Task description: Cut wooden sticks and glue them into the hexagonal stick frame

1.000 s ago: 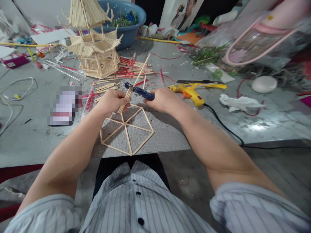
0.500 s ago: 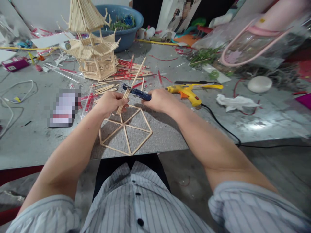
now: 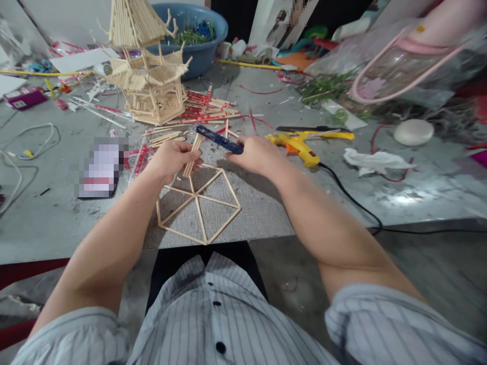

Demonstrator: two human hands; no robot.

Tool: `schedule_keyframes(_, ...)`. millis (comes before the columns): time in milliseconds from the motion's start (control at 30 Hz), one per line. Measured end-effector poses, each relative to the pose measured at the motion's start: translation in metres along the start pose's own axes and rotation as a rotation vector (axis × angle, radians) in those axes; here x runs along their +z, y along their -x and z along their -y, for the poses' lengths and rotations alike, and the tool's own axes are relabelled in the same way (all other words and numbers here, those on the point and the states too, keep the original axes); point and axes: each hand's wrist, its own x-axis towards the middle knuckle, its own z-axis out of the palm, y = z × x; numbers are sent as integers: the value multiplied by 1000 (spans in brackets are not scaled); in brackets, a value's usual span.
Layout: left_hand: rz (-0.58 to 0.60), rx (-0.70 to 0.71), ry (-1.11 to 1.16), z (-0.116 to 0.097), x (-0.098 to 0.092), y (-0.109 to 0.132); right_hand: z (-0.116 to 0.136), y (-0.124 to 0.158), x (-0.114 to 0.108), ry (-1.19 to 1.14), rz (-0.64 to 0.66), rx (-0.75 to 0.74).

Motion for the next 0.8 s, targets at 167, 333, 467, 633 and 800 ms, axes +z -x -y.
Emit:
schedule_keyframes(167,11,3,68,3,-4,-2,-8,0,-14,-69,-88,99)
schedule_keyframes(333,17,41,151,3,-6,-2,-16,1,-28,-153,-113,179)
schedule_keyframes(467,2,34,190,1,-5,-1,-18,-6,-21,-93,-97,185)
schedule_keyframes(633,-3,29,229,2,-3,0,-17,-23,-3,-3,-44,186)
schedule_keyframes(800,12,15,247,3,-1,-1,-21,-35,14,61,-29,188)
